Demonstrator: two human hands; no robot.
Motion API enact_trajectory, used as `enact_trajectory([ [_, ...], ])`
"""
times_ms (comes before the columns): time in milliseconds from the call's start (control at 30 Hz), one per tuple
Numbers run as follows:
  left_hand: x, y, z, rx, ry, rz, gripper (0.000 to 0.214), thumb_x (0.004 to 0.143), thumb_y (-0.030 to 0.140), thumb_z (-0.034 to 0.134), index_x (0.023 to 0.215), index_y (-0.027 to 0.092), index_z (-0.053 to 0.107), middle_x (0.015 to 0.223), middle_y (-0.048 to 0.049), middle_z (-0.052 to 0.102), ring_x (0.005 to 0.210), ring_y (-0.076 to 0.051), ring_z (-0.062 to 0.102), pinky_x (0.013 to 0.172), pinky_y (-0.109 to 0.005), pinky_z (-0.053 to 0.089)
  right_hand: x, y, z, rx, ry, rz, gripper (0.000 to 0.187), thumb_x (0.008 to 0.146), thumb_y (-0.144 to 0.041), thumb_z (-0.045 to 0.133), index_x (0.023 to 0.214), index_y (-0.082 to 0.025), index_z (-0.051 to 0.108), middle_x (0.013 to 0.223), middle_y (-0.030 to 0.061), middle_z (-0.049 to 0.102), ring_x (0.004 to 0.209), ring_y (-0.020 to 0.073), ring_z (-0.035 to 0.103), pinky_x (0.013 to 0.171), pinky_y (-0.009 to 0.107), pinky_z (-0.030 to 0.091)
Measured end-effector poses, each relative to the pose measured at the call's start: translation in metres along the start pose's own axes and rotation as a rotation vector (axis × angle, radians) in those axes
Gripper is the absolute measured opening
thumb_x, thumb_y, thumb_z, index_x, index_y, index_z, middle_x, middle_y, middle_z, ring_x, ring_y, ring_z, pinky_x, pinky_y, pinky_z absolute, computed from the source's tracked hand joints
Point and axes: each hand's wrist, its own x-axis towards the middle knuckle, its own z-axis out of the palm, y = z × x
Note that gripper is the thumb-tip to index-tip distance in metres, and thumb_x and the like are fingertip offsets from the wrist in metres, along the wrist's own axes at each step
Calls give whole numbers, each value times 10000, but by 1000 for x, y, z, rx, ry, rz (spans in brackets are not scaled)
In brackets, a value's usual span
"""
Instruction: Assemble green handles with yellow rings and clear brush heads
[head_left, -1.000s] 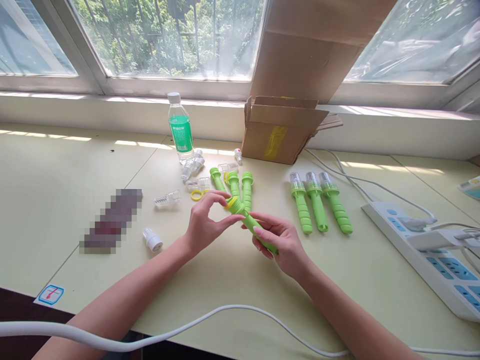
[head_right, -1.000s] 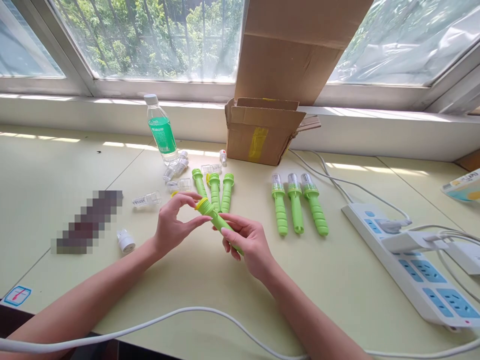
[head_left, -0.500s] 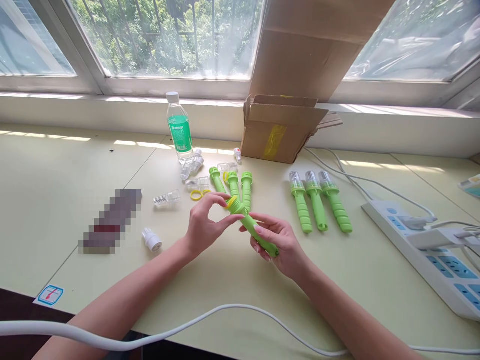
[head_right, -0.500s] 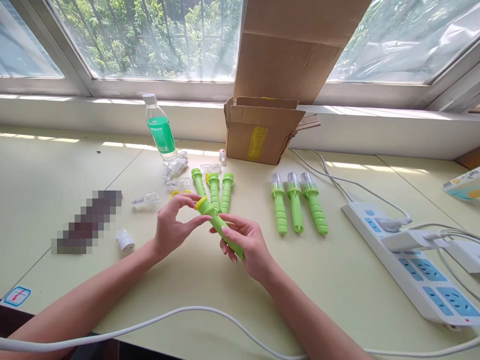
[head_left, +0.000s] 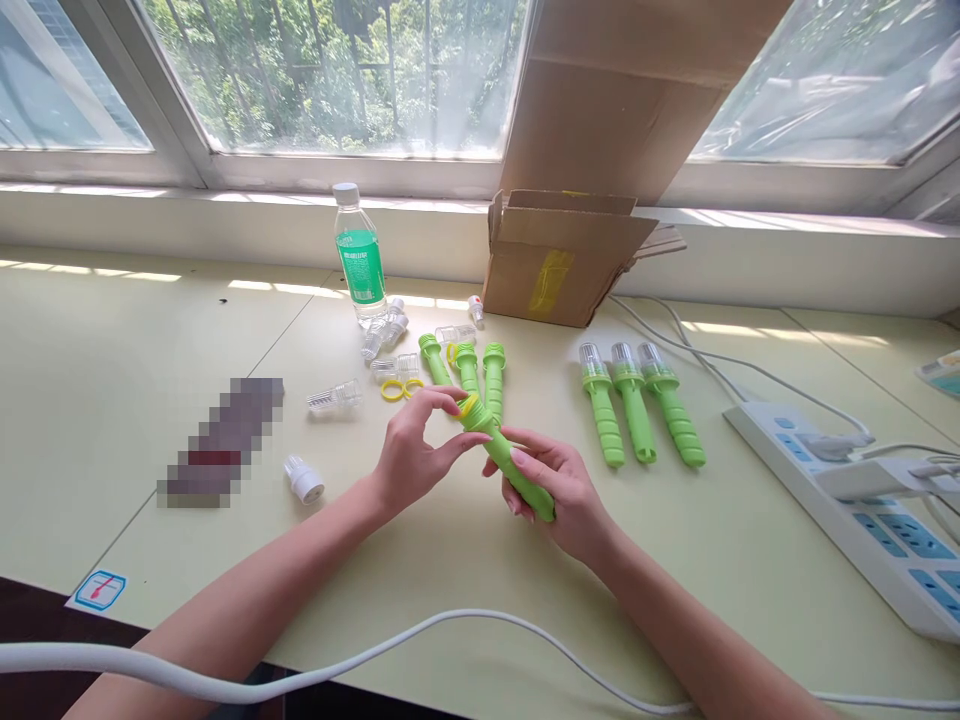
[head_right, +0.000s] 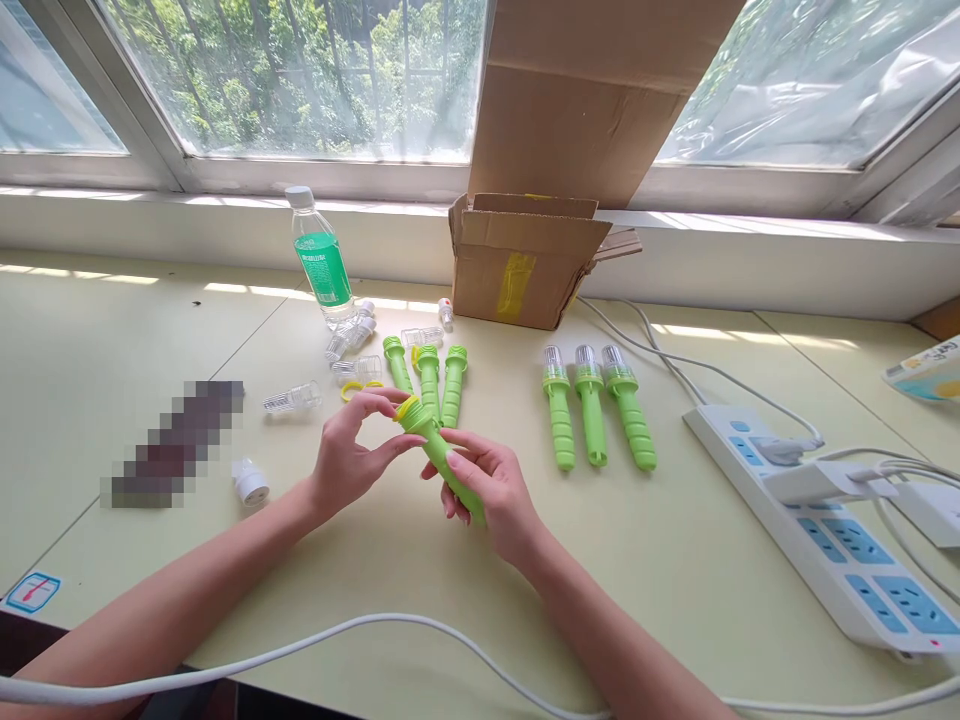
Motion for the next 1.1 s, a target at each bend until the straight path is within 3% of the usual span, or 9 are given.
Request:
enact_trajectory([
  [167,-1,0,1,17,19,26,324,708,285,769,865,182,505,977,-90,680,916,-194,663,787,-363,544,-1,-1,5,-134,46,-37,403,786,-368,679,1126,-171,591,730,23,636,403,73,433,365,232,309],
  [433,0,1,0,1,19,-6,334,702,319,768,860,183,508,980,-94,686,913,-196,666,788,-365,547,-1,-1,6,-64,15,23,388,803,-394,657,1098,-182,519,711,20,642,385,65,391,338,208,244],
  [1100,-1,1,1,21,32,-6,338,697,326,772,836,184,498,959,-89,688,898,-202,675,781,-372,548,-1,-2,6,-65,-11,44,345,803,-443,640,1010,-202,506,758,36,678,407,93,475,350,211,301],
])
